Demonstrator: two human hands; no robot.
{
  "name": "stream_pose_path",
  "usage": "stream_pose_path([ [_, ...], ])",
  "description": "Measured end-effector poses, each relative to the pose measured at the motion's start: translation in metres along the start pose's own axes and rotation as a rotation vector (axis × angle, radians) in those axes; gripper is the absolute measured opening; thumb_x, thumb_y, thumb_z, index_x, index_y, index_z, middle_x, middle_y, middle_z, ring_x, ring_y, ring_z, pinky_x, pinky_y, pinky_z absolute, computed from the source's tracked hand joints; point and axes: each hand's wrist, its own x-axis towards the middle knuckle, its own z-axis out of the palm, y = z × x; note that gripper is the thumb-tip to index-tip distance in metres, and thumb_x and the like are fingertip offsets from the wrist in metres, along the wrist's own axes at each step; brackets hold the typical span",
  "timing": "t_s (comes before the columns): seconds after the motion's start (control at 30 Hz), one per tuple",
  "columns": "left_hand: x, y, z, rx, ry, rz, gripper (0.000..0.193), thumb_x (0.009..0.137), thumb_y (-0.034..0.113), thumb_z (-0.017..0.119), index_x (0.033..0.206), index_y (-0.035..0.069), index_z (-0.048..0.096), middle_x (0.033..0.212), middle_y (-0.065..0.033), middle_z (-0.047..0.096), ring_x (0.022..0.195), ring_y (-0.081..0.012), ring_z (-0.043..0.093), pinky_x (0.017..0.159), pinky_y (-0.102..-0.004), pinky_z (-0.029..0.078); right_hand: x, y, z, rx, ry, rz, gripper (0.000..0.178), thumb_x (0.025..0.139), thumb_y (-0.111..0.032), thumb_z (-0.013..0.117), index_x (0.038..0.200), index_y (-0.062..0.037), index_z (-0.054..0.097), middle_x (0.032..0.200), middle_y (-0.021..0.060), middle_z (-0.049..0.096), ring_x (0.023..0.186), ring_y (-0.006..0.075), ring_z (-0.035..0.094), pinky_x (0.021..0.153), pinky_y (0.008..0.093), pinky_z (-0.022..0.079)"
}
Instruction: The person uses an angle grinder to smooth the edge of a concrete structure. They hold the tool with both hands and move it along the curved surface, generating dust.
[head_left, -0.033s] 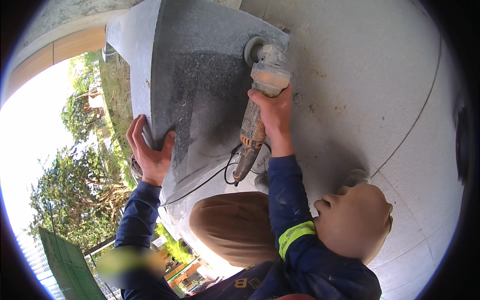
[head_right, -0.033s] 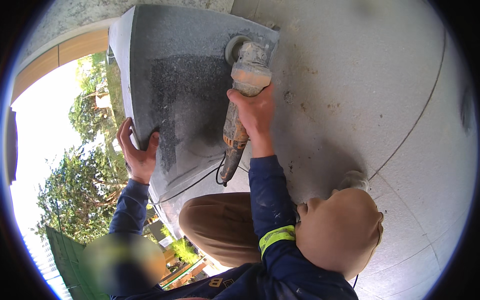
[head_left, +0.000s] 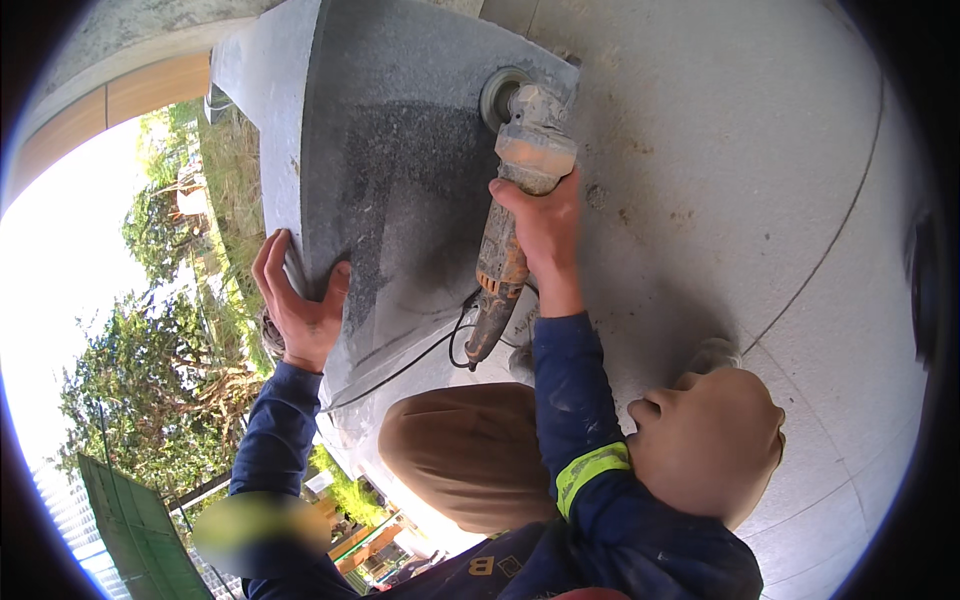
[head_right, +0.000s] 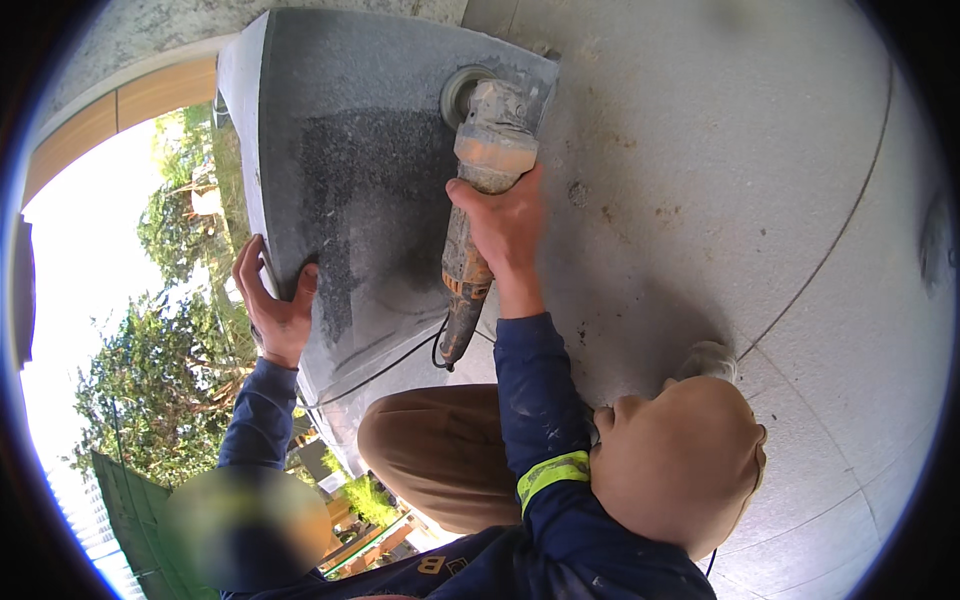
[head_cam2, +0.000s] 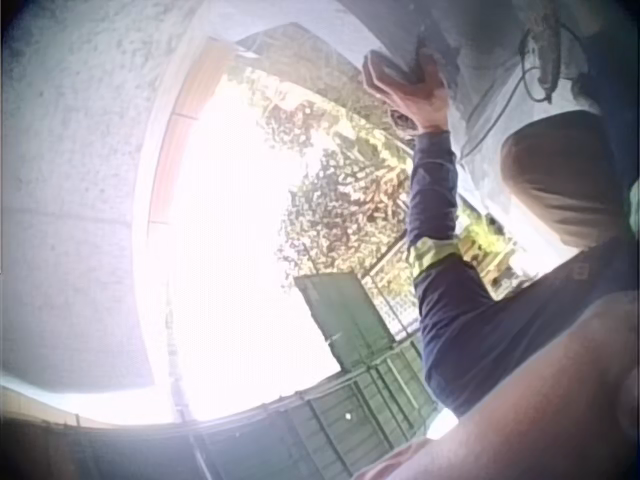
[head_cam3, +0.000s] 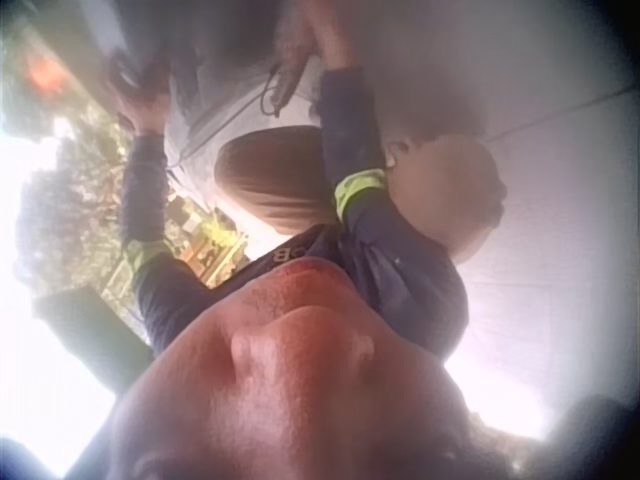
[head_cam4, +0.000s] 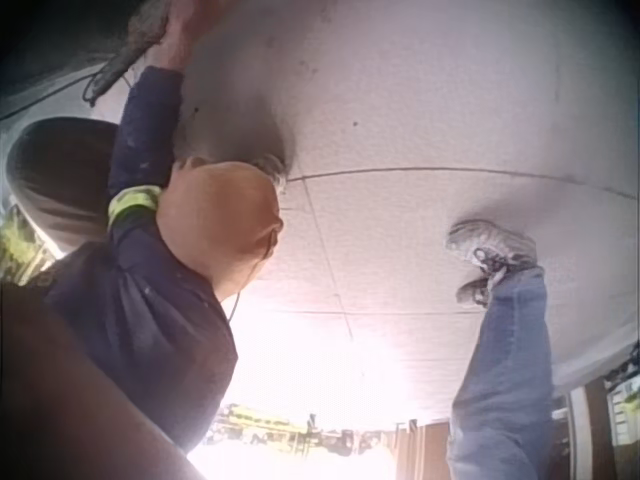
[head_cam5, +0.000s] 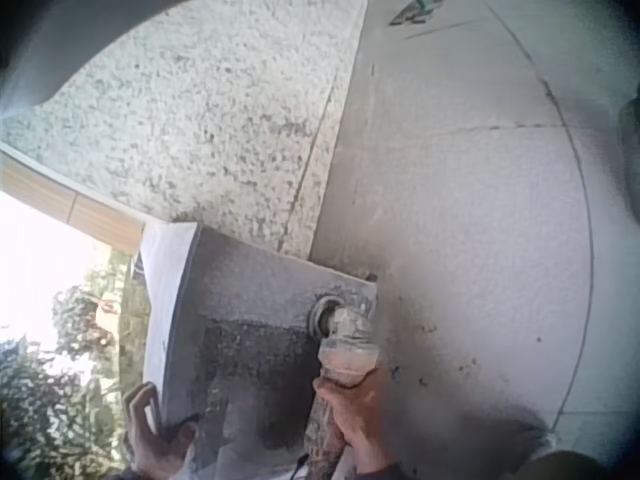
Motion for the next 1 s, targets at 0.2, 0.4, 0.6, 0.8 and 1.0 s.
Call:
stream_pose_path([
  [0.2, -0.003, -0.001, 0.001, 0.004, 0.008, 0.010, 0.076, 0.087, 0.034, 0.080, 0.146, 0.000, 0.044, 0.140, -0.0211, 0.048, 0.128, -0.0352, 0.050, 0.106, -0.0447, 0.043, -0.017, -0.016, 0.016, -0.086, -0.019, -0.104, 0.072, 0.074, -0.014, 0.085, 0.131, 0.0014, 0.044, 0.114, 0.0131, 0.064, 0.099, 0.0218, 0.065, 0.086, 0.0364, 0.054],
  [0.4, 0.001, 0.000, 0.000, -0.016, 0.003, -0.005, 0.076, 0.084, 0.029, 0.081, 0.144, 0.000, 0.045, 0.139, -0.0215, 0.048, 0.129, -0.0375, 0.049, 0.107, -0.0461, 0.042, 0.031, 0.024, -0.011, -0.016, 0.115, -0.035, 0.075, 0.071, -0.020, 0.086, 0.128, 0.0023, 0.042, 0.109, 0.0186, 0.066, 0.094, 0.0275, 0.068, 0.082, 0.0397, 0.055],
  [0.6, 0.001, 0.003, 0.001, -0.026, 0.019, -0.031, 0.076, 0.080, 0.023, 0.084, 0.141, -0.001, 0.047, 0.137, -0.0221, 0.049, 0.129, -0.0404, 0.049, 0.109, -0.0485, 0.041, 0.014, 0.006, -0.007, -0.098, 0.058, -0.049, 0.072, 0.071, -0.021, 0.086, 0.125, 0.0020, 0.045, 0.108, 0.0191, 0.067, 0.095, 0.0291, 0.068, 0.083, 0.0399, 0.055],
  [0.8, -0.002, 0.003, 0.003, -0.049, 0.019, -0.026, 0.076, 0.080, 0.023, 0.084, 0.141, -0.001, 0.047, 0.138, -0.0221, 0.049, 0.129, -0.0401, 0.050, 0.109, -0.0483, 0.041, 0.004, -0.012, 0.004, -0.105, 0.032, -0.130, 0.073, 0.071, -0.023, 0.085, 0.125, 0.0030, 0.044, 0.106, 0.0199, 0.068, 0.092, 0.0321, 0.069, 0.084, 0.0419, 0.055],
  [1.0, 0.002, 0.005, 0.000, -0.046, 0.011, -0.036, 0.076, 0.079, 0.023, 0.085, 0.141, 0.000, 0.047, 0.137, -0.0214, 0.049, 0.129, -0.0400, 0.050, 0.109, -0.0484, 0.041, 0.036, 0.010, -0.023, -0.014, 0.075, 0.030, 0.071, 0.075, -0.014, 0.085, 0.131, 0.0015, 0.044, 0.115, 0.0157, 0.063, 0.100, 0.0252, 0.065, 0.086, 0.0387, 0.054],
])
